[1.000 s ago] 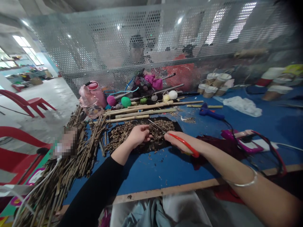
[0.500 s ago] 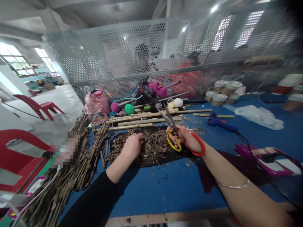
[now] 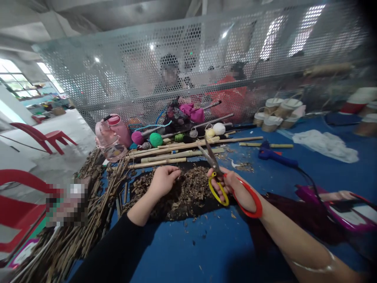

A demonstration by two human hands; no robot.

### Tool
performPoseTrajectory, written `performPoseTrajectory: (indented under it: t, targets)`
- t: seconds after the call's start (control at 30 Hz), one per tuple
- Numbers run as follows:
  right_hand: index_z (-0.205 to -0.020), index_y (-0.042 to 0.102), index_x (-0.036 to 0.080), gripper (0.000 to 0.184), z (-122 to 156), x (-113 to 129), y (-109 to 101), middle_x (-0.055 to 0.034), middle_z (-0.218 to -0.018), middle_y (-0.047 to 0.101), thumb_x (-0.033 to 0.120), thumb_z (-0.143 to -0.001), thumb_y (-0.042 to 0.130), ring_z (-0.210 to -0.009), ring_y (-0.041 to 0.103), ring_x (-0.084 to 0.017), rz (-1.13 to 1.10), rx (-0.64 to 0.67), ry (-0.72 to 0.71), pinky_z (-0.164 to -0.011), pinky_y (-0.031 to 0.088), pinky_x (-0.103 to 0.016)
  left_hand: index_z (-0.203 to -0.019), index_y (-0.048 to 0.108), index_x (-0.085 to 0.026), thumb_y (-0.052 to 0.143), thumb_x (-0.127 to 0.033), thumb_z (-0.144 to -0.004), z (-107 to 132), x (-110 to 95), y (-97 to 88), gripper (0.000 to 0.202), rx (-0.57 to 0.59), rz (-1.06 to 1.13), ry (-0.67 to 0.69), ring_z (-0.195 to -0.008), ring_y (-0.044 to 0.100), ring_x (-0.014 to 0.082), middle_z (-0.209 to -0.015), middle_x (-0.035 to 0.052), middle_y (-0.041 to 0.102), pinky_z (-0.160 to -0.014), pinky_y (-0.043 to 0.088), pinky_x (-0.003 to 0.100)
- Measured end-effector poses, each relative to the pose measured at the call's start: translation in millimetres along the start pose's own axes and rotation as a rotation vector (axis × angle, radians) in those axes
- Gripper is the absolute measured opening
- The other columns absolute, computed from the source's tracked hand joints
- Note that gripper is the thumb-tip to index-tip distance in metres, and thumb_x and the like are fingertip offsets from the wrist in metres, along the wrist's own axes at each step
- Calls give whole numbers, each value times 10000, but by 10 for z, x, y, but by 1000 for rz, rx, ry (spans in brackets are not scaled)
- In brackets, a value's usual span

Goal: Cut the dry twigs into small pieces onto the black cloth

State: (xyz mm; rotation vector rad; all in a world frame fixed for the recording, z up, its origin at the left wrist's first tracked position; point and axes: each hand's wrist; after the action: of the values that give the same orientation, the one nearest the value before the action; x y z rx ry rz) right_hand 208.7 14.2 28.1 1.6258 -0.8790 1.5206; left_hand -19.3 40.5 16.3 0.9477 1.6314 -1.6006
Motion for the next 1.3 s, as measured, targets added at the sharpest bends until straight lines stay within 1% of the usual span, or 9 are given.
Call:
performPoseTrajectory:
  t: [0.13, 0.33, 0.5, 0.57, 0.83, 1.0, 1.1, 1.23, 1.3]
  targets:
    - [-1014, 472, 204, 641, 78, 49, 114, 33, -632, 375, 759, -726, 333, -479, 351, -87, 28, 26, 145, -404, 386, -213, -899, 683, -122, 559, -295, -743, 47, 46, 73, 264, -18, 321, -138, -553, 527, 113, -664, 23, 637, -612, 447, 244]
    - [-1008, 472, 218, 639, 50, 51, 13, 24, -661, 403, 769, -709, 349, -506, 393, -100, -8, -20, 74, -458, 431, -243, -902, 715, -195, 600, -155, -697, -107, 54, 28, 239, -76, -202, 121, -794, 612, 215, -813, 77, 693, -829, 427, 310]
    - [-1004, 467, 217, 626, -1, 6, -46, 26, -663, 418, 761, -718, 350, -503, 416, -97, -37, -53, 37, -474, 439, -244, -778, 727, -187, 616, -114, -650, -311, 9, 75, 185, 243, -470, 237, -763, 619, 227, -791, 84, 702, -777, 431, 298]
    - [-1008, 464, 214, 610, -5, -2, -37, 24, -671, 421, 747, -731, 355, -505, 417, -95, -36, -46, 36, -472, 438, -241, -728, 725, -176, 578, -109, -676, -320, -1, 120, 169, 283, -542, 268, -713, 612, 216, -744, 87, 698, -737, 431, 294]
    - [-1011, 468, 209, 567, 44, 60, 19, 30, -662, 404, 708, -754, 385, -512, 388, -86, 52, -30, 22, -450, 409, -206, -758, 724, -191, 583, -241, -745, -172, -32, 148, 150, 50, -396, 308, -751, 616, 209, -793, 71, 699, -729, 445, 288]
    - [-1022, 466, 192, 564, 24, 3, -9, 29, -659, 399, 690, -773, 378, -507, 375, -84, 32, -12, -9, -448, 404, -217, -1142, 600, -170, 535, -145, -769, -120, -105, 201, 379, 42, -338, 252, -885, 620, 205, -986, 91, 681, -832, 454, 302]
    - [-1005, 469, 196, 539, -4, -13, -50, 34, -652, 401, 678, -771, 406, -497, 374, -78, -18, -42, -44, -437, 404, -210, -1248, 489, -126, 481, -152, -810, -17, -81, 20, 440, -126, -415, 243, -975, 589, 206, -1099, 124, 630, -892, 435, 330]
    - [-959, 482, 208, 524, -28, 4, -78, 34, -647, 420, 689, -761, 411, -490, 413, -78, -42, -136, -68, -443, 431, -212, -1135, 566, -141, 489, -249, -828, 327, 61, -333, 334, -353, -504, 206, -892, 593, 201, -989, 99, 642, -853, 459, 351]
    - [-944, 487, 213, 538, -34, 6, -67, 31, -648, 428, 706, -738, 425, -492, 430, -83, -50, -170, -81, -439, 441, -214, -1027, 621, -163, 484, -291, -835, 553, 127, -390, 268, -338, -556, 213, -902, 583, 204, -954, 85, 641, -856, 457, 360]
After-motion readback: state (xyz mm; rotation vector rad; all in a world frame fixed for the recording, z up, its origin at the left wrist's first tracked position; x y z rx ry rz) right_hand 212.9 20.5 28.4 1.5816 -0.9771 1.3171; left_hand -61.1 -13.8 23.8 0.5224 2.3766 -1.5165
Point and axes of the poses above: each hand's wrist, its own z-axis away from the middle knuckle, its own y-axis out of the palm, x = y × z
